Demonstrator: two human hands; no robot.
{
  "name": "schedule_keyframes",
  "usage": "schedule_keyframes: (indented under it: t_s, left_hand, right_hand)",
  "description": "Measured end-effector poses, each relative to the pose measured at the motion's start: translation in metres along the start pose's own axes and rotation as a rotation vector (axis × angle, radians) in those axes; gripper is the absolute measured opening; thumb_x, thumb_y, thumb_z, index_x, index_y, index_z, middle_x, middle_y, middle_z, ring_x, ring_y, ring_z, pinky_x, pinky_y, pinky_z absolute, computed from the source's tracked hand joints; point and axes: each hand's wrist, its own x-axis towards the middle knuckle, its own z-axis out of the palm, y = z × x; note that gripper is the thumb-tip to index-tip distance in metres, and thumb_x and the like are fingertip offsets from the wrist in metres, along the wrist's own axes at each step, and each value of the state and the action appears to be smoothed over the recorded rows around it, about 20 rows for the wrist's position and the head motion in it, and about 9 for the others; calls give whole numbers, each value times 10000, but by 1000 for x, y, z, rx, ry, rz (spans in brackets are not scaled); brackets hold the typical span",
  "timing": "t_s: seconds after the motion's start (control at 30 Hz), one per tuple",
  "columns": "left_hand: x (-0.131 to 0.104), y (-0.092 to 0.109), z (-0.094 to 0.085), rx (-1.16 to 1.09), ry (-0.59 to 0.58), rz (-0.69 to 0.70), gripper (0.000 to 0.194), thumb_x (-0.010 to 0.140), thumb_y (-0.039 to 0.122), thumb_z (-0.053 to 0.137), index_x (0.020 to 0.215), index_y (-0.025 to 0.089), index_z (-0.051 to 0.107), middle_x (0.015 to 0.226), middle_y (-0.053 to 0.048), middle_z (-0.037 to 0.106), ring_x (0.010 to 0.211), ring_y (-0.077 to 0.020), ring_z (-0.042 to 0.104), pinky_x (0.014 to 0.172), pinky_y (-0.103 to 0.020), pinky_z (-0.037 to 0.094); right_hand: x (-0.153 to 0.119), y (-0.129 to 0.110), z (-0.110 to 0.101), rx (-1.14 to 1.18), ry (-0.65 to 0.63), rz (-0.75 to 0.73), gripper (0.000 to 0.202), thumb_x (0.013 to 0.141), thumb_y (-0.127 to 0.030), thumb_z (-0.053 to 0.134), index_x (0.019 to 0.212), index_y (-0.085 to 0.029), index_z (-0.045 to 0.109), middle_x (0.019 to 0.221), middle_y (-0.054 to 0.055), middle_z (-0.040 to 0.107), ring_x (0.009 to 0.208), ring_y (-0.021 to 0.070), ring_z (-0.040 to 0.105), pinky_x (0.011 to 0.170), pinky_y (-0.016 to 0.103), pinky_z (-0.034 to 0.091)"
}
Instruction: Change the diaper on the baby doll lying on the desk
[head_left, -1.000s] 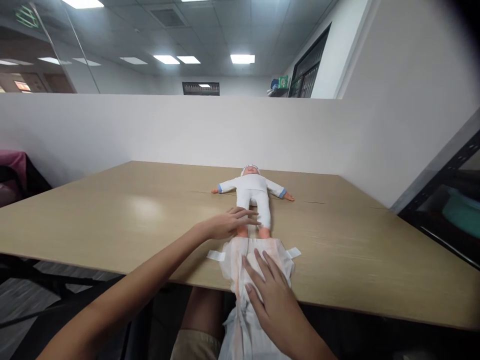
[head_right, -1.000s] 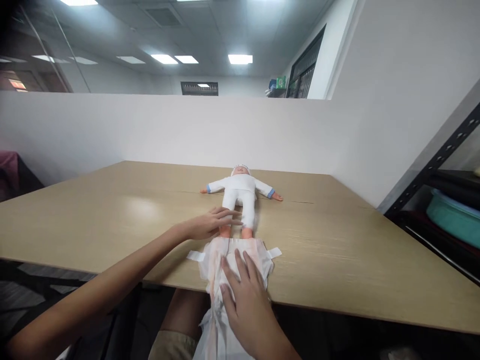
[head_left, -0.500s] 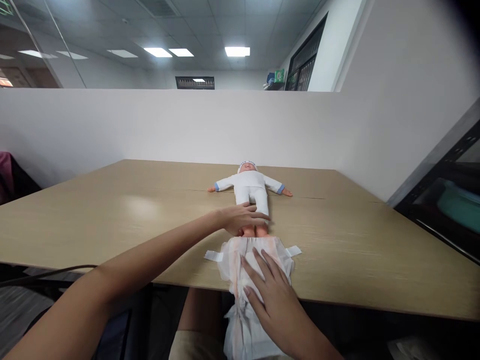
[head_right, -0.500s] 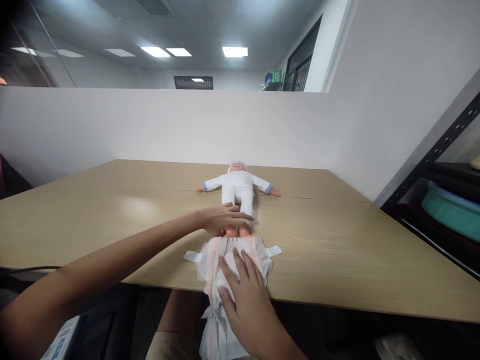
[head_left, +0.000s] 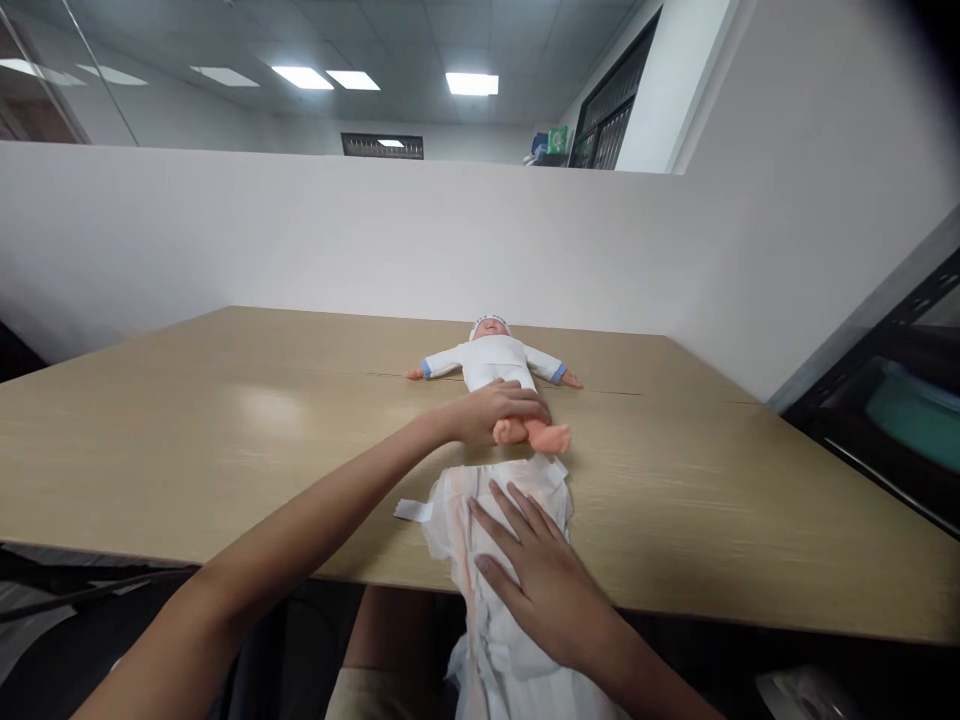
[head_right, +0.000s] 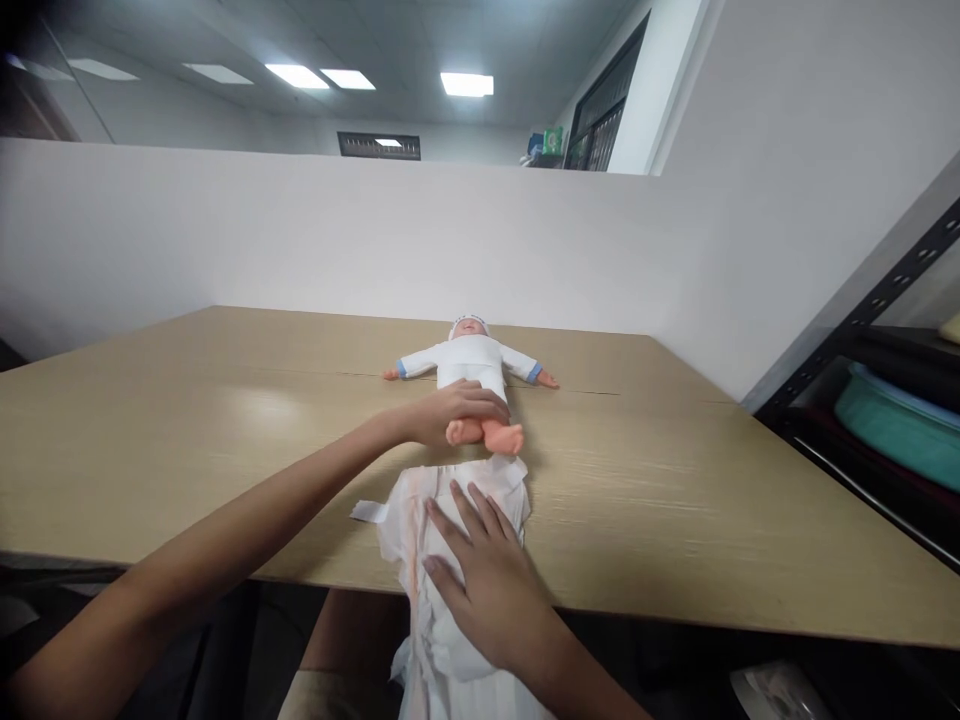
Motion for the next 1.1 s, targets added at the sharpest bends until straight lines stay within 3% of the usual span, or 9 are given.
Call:
schedule_keyframes:
  t_s: [0.13,0.27,0.37,0.47,0.6,0.83,1.1]
  left_hand:
    - [12,5,-24,-222,157,-128,304,915,325,660,1202,229,682,1182,-66,722,1074,-253,643,936,-388,482]
    - [18,8,-43,-322,237,-277,429,832,453,775,1194,231,712,1149,-53,739,1050,-254,662,922,-381,499]
    - [21,2,-51,-322,293,-320,438,818,486,790,1176,243,728,1130,-35,749,1056,-254,666,933,-375,490]
    - [25,-10,-54,-303,299,-300,439,812,503,797,1172,259,734,1124,-19,744,1045,-241,661,904,-361,486]
    - [29,-22,-55,-309,266,-308,461,823,497,790,1224,280,719,1104,-7,753,1032,-233,663,887,-365,484]
    - [20,-26,-66,-346,293,-310,399,838,503,783,1165,280,732,1057,8,760,977,-217,676,862,-350,491]
    - [15,-29,-77,-338,383,-318,443,849,531,759,1220,291,732,1128,-4,755,1020,-232,683,886,-351,508]
  right_hand:
    - [26,16,-2,-9,-4,-26,579,1098,-529,368,1648,-380,264,1727,-5,207,1602,286,167,1283,569,238]
    - [56,30,3,-48,95,10,544,1090,-461,417,1616,-329,376,1693,28,319,1569,292,258,1268,552,282]
    - [76,37,5,-74,218,9,507,1056,-364,479,1555,-278,491,1604,73,462,1496,298,367,1234,531,345]
    - [93,44,5,-112,305,-51,479,1026,-276,498,1500,-264,566,1515,93,534,1443,303,411,1238,534,325]
    - [115,58,8,-94,260,-53,462,1053,-242,438,1493,-241,578,1524,107,514,1458,301,401,1242,501,336]
    - [152,80,20,-142,235,-31,487,1086,-365,428,1563,-281,483,1649,90,373,1533,391,277,1254,634,254]
    - [178,100,21,-165,247,-119,489,1079,-345,440,1561,-273,466,1592,74,468,1527,376,289,1263,649,219]
